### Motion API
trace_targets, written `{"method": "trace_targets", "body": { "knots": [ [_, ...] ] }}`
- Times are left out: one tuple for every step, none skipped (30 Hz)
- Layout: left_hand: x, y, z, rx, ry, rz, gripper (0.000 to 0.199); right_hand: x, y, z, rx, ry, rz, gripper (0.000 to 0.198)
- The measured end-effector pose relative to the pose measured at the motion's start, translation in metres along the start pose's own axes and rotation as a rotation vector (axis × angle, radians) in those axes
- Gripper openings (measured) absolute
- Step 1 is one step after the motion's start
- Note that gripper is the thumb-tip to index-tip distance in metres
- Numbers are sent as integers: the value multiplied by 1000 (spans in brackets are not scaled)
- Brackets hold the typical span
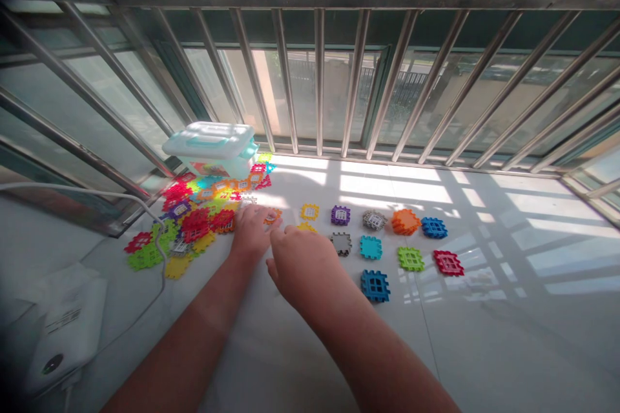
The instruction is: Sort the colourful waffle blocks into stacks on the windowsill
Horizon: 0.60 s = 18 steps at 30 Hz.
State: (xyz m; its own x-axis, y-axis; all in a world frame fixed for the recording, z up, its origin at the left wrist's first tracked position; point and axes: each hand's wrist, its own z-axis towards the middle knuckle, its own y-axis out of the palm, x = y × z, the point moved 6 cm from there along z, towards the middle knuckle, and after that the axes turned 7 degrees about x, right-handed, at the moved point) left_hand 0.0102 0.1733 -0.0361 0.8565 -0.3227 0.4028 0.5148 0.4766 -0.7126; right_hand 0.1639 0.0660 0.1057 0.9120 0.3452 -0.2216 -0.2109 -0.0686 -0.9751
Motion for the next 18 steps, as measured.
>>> {"method": "trace_targets", "body": {
  "knots": [
    [0, 0, 0, 4, 0, -12, 13, 1, 0, 0, -1, 3, 2, 28],
    [1, -1, 1, 11, -1, -29, 11, 2, -1, 0, 0, 8, 4, 28],
    [2, -2, 2, 20, -3, -50, 11, 4, -2, 0, 2, 17, 5, 28],
    [3, -3, 2, 33, -6, -76, 16, 7, -2, 0, 6, 28, 7, 28],
    [4, -5, 3, 49, -10, -106, 22, 10, -3, 1, 14, 40, 11, 28],
    [5, -7, 4, 70, -16, -142, 27, 13, -5, 2, 27, 53, 15, 28],
    [7, -9, 4, 93, -26, -188, 33, 17, -6, 4, 44, 64, 22, 27],
    [8, -10, 4, 116, -43, -244, 37, 20, -7, 5, 66, 77, 31, 27],
    [10, -11, 4, 133, -70, -318, 42, 24, -8, 7, 90, 92, 41, 26],
    [10, -12, 4, 140, -108, -415, 47, 28, -9, 10, 117, 106, 53, 26],
    [11, -10, 3, 124, -153, -536, 52, 32, -8, 12, 143, 121, 64, 26],
    [12, -7, 3, 87, -198, -677, 58, 36, -7, 14, 169, 138, 75, 26],
    [14, -3, 2, 31, -239, -827, 64, 39, -5, 17, 197, 154, 88, 27],
    [17, 0, 1, -35, -273, -971, 68, 42, -2, 19, 222, 168, 104, 29],
    [19, 3, -1, -103, -300, -1097, 71, 45, 1, 22, 244, 179, 125, 32],
    [22, 5, -2, -169, -323, -1193, 71, 47, 5, 24, 263, 190, 151, 35],
    [24, 7, -3, -232, -343, -1261, 68, 48, 10, 26, 277, 197, 182, 40],
    [26, 7, -5, -293, -361, -1310, 64, 48, 13, 27, 287, 198, 213, 44]
  ]
}}
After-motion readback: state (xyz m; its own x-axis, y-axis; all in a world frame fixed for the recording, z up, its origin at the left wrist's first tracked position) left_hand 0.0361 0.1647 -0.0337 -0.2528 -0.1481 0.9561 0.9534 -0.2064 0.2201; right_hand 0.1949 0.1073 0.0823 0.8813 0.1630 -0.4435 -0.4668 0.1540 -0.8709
